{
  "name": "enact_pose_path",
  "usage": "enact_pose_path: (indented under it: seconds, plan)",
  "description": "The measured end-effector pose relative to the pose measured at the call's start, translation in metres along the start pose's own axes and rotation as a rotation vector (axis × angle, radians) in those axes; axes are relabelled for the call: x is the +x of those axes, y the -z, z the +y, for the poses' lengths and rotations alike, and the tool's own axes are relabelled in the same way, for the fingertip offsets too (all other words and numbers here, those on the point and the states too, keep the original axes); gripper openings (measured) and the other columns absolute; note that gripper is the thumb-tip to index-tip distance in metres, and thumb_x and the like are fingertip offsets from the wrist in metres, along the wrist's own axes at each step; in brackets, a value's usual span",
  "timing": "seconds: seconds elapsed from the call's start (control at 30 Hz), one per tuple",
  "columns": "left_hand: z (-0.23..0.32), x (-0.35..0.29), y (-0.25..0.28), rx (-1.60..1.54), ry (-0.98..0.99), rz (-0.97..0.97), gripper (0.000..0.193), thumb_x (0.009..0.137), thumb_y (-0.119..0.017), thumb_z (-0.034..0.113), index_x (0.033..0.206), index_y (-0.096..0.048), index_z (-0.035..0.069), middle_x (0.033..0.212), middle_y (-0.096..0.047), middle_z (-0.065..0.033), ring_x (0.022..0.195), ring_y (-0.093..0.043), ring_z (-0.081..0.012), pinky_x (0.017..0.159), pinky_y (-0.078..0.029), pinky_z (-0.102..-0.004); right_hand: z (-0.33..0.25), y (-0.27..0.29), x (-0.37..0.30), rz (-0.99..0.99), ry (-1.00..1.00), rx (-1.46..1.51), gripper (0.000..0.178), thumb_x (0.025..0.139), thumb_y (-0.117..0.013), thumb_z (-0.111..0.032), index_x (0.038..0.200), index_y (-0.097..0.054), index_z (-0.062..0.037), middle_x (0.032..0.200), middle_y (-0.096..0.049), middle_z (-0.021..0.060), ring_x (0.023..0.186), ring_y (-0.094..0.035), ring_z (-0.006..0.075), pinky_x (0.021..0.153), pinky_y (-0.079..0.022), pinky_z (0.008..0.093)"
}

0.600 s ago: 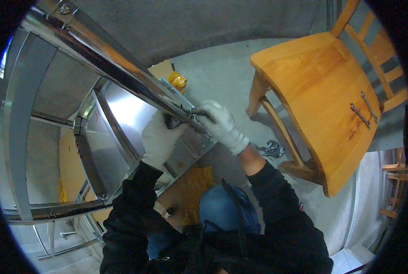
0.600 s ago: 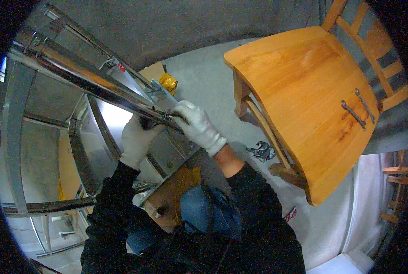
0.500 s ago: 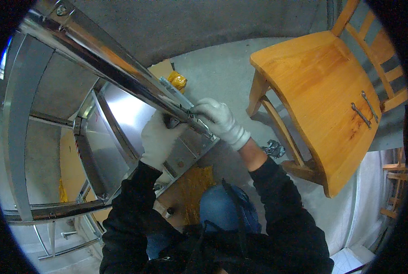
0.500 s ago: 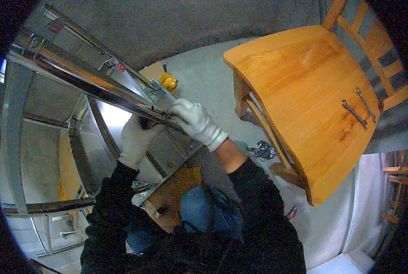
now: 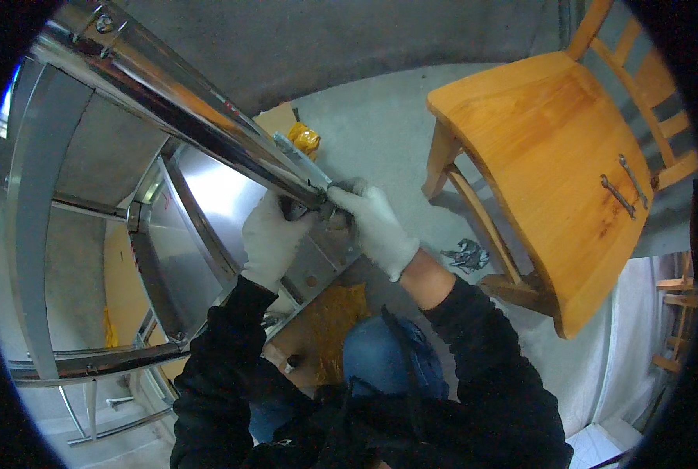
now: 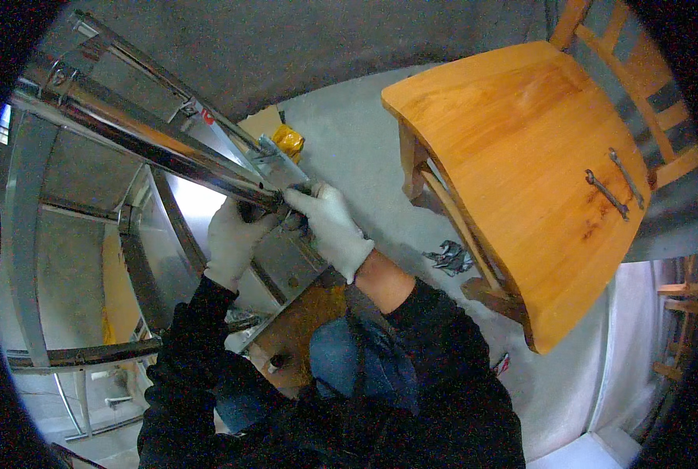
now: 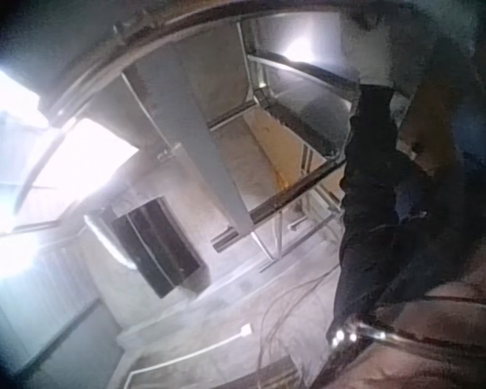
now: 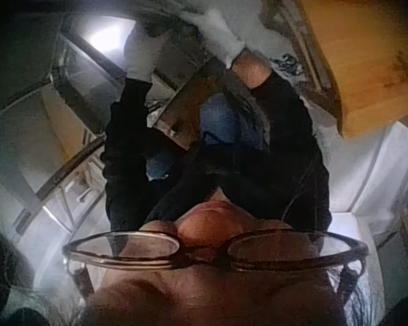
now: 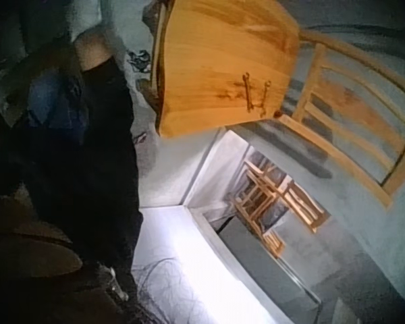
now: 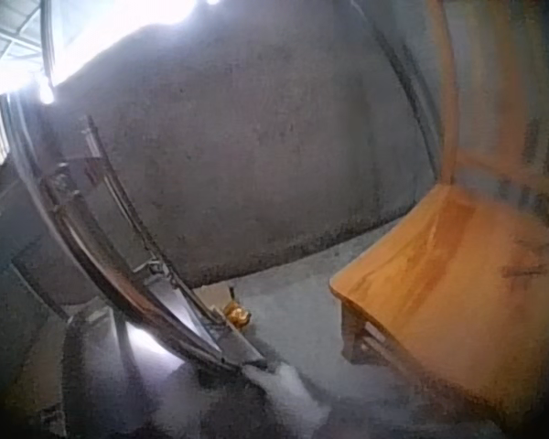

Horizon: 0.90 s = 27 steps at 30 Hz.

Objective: The person assembles a metal frame by inserting bolts and tightening them with a wrench. They work on multiple joints of the frame, securing the structure.

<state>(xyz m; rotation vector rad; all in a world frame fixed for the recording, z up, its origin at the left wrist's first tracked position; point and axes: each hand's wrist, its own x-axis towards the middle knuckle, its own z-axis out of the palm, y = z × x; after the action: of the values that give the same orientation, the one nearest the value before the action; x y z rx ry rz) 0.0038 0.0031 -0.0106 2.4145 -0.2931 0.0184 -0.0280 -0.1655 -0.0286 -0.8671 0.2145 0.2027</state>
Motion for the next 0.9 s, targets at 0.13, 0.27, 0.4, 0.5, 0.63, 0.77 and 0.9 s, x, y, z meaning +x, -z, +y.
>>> enact_pose_path:
  seconds: [0.13,0.27,0.4,0.5,0.63,0.77,0.9]
  plan:
    - [-0.007,0.002,-0.001,0.038,-0.024,0.012,0.044,0.073,-0.076,0.029,0.109,-0.061,0.008,0.098,-0.069,-0.0109,0.093,-0.066,-0.0268,0.082,-0.052,-0.0363,0.006,0.004,-0.005,-0.051,0.058,0.079,0.024,0.088,-0.059,-0.010,0.107,-0.056,0.0035,0.089,-0.063,0.0057,0.073,-0.060,0.0135,0.066,-0.050,0.0289]
    - [-0.001,0.002,-0.001,0.138,0.003,-0.001,0.045,0.074,-0.076,0.031,0.109,-0.060,0.008,0.098,-0.069,-0.0110,0.094,-0.066,-0.0281,0.082,-0.051,-0.0375,0.005,0.014,-0.007,-0.133,0.064,0.028,0.027,0.087,-0.060,-0.009,0.110,-0.055,0.0043,0.092,-0.064,0.0075,0.077,-0.062,0.0141,0.070,-0.051,0.0276]
    - [0.000,0.000,0.001,0.128,0.000,0.002,0.047,0.073,-0.076,0.031,0.111,-0.060,0.008,0.098,-0.069,-0.0105,0.094,-0.066,-0.0275,0.083,-0.051,-0.0375,0.005,0.015,-0.007,-0.071,0.113,-0.047,0.029,0.086,-0.061,-0.007,0.112,-0.055,0.0052,0.093,-0.064,0.0079,0.081,-0.063,0.0135,0.072,-0.051,0.0262]
    - [0.005,-0.001,0.002,0.109,-0.001,-0.006,0.047,0.073,-0.077,0.030,0.112,-0.059,0.009,0.098,-0.069,-0.0101,0.093,-0.066,-0.0269,0.082,-0.051,-0.0369,0.010,0.025,-0.004,-0.008,0.192,-0.110,0.034,0.085,-0.061,-0.008,0.115,-0.053,0.0070,0.094,-0.065,0.0095,0.082,-0.063,0.0132,0.072,-0.051,0.0249]
    - [0.007,-0.002,0.004,0.066,-0.020,-0.010,0.047,0.073,-0.078,0.029,0.111,-0.060,0.009,0.098,-0.069,-0.0097,0.093,-0.067,-0.0260,0.081,-0.052,-0.0359,0.013,0.037,0.001,-0.029,0.193,-0.181,0.039,0.085,-0.061,-0.009,0.119,-0.052,0.0091,0.096,-0.066,0.0134,0.083,-0.065,0.0146,0.074,-0.053,0.0246]
    - [0.009,-0.001,0.004,0.090,-0.013,-0.020,0.045,0.073,-0.079,0.028,0.109,-0.061,0.008,0.098,-0.069,-0.0094,0.093,-0.067,-0.0249,0.081,-0.052,-0.0349,0.011,0.038,0.004,0.001,0.250,-0.379,0.025,0.087,-0.062,-0.010,0.109,-0.059,0.0002,0.090,-0.064,0.0035,0.075,-0.060,0.0093,0.066,-0.049,0.0231]
    - [0.004,-0.002,0.001,0.015,-0.013,0.002,0.046,0.073,-0.079,0.027,0.110,-0.060,0.008,0.098,-0.069,-0.0098,0.093,-0.067,-0.0241,0.081,-0.052,-0.0347,0.004,0.034,0.006,-0.012,0.192,-0.371,0.021,0.087,-0.062,-0.012,0.104,-0.061,0.0003,0.090,-0.064,0.0037,0.076,-0.059,0.0092,0.066,-0.050,0.0249]
